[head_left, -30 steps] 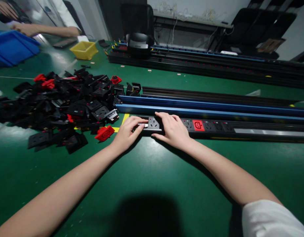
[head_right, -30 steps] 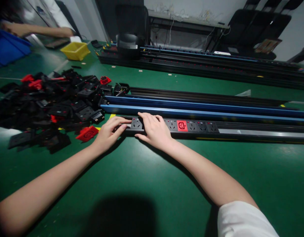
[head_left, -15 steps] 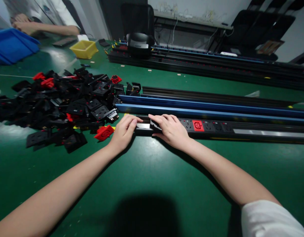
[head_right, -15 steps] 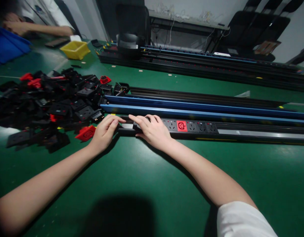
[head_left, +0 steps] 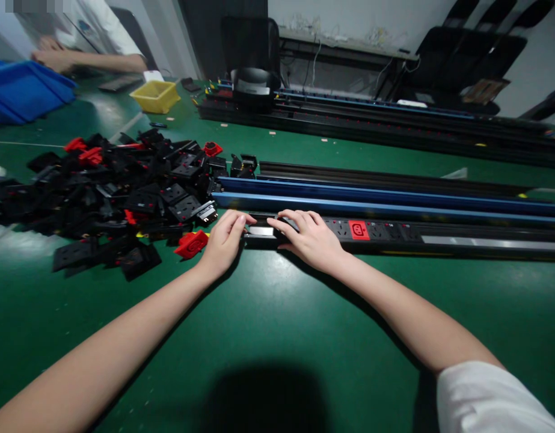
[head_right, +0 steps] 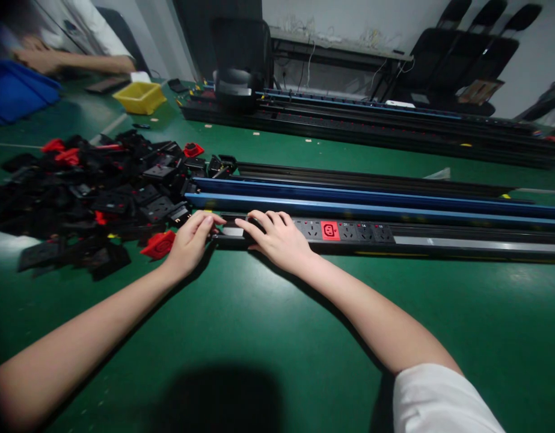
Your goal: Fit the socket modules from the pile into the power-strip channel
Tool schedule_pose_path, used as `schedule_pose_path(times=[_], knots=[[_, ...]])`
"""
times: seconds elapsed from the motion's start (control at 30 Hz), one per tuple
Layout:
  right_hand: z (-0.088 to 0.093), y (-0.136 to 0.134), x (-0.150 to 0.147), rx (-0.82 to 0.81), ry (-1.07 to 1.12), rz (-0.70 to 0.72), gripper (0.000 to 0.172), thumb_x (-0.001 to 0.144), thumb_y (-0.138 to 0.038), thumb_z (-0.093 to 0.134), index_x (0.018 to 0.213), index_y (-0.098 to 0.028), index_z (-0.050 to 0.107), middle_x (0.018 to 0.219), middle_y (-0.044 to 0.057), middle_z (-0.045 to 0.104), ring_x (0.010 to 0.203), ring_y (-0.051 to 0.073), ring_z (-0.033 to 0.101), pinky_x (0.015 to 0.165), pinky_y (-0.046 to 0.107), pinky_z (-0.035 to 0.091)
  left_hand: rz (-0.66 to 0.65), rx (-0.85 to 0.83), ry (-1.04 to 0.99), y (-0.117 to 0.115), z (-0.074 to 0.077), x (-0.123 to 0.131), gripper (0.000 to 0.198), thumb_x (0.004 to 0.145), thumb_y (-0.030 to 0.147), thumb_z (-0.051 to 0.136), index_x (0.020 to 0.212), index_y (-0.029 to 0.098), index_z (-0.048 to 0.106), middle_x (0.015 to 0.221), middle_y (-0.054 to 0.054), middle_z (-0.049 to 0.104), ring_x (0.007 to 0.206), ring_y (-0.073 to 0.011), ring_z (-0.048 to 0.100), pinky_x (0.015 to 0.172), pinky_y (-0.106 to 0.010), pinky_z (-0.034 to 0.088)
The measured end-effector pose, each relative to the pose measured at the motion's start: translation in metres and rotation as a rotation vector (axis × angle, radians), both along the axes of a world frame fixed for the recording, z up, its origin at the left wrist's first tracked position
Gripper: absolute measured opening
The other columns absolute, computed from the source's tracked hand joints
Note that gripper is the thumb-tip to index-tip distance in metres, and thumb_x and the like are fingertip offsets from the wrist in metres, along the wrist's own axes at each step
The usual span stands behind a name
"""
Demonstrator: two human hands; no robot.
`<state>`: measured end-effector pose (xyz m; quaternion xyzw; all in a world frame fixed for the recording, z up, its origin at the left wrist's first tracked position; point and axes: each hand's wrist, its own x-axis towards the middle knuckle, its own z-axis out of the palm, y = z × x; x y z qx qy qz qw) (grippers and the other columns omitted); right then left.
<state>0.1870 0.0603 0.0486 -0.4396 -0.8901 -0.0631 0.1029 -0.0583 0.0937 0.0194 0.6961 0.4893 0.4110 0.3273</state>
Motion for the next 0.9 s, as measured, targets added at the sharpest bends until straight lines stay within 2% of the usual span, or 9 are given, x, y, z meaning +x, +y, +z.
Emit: schedule_pose_path(times=[0.13, 0.27, 0.53, 0.73, 0.9], knots=[[-0.002, 0.000, 0.001, 0.010, -0.044, 0.041, 0.055, 0.106, -0.037, 0.051, 0.159, -0.036, 0.040, 0.166, -0.002, 0.041, 0.139, 0.037, 0.049, 0.111, 0.055, 0.041, 0.000, -0.001, -0.018, 0.001, -0.003, -0.001, 0.039, 0.104, 0.048, 0.042, 0.099, 0.021, 0.070, 0.098, -0.005, 0.066, 0.088, -0.0196, 0.062, 0.086, -0.034, 0.050], [-0.005, 0.000, 0.001, -0.004, -0.046, 0.039, 0.049, 0.106, -0.037, 0.049, 0.156, -0.036, 0.047, 0.163, -0.003, 0.046, 0.141, 0.039, 0.047, 0.111, 0.059, 0.040, 0.007, -0.029, -0.046, 0.003, -0.006, -0.002, 0.038, 0.103, 0.048, 0.043, 0.099, 0.020, 0.070, 0.098, -0.005, 0.067, 0.086, -0.0189, 0.063, 0.085, -0.034, 0.050], [-0.005, -0.001, -0.001, 0.016, -0.027, 0.039, 0.041, 0.106, -0.038, 0.050, 0.146, -0.030, 0.057, 0.159, 0.001, 0.052, 0.137, 0.040, 0.050, 0.110, 0.058, 0.039, 0.015, -0.053, -0.043, 0.005, -0.008, -0.003, 0.039, 0.102, 0.048, 0.044, 0.099, 0.020, 0.071, 0.095, -0.005, 0.067, 0.083, -0.0187, 0.062, 0.081, -0.033, 0.049], [-0.008, 0.000, -0.001, 0.098, -0.006, 0.039, 0.031, 0.105, -0.040, 0.052, 0.120, -0.018, 0.068, 0.139, 0.012, 0.066, 0.127, 0.035, 0.056, 0.106, 0.052, 0.042, 0.001, -0.055, -0.040, 0.005, -0.008, -0.003, 0.038, 0.102, 0.048, 0.045, 0.098, 0.020, 0.071, 0.093, -0.004, 0.065, 0.083, -0.0187, 0.061, 0.079, -0.032, 0.047], [-0.014, 0.002, 0.000, 0.203, -0.042, 0.066, 0.030, 0.105, -0.041, 0.052, 0.113, -0.017, 0.068, 0.132, 0.013, 0.067, 0.124, 0.035, 0.057, 0.106, 0.050, 0.043, -0.006, -0.056, -0.042, 0.005, -0.008, -0.004, 0.036, 0.103, 0.047, 0.046, 0.098, 0.021, 0.070, 0.094, -0.004, 0.065, 0.084, -0.0185, 0.060, 0.077, -0.032, 0.046]])
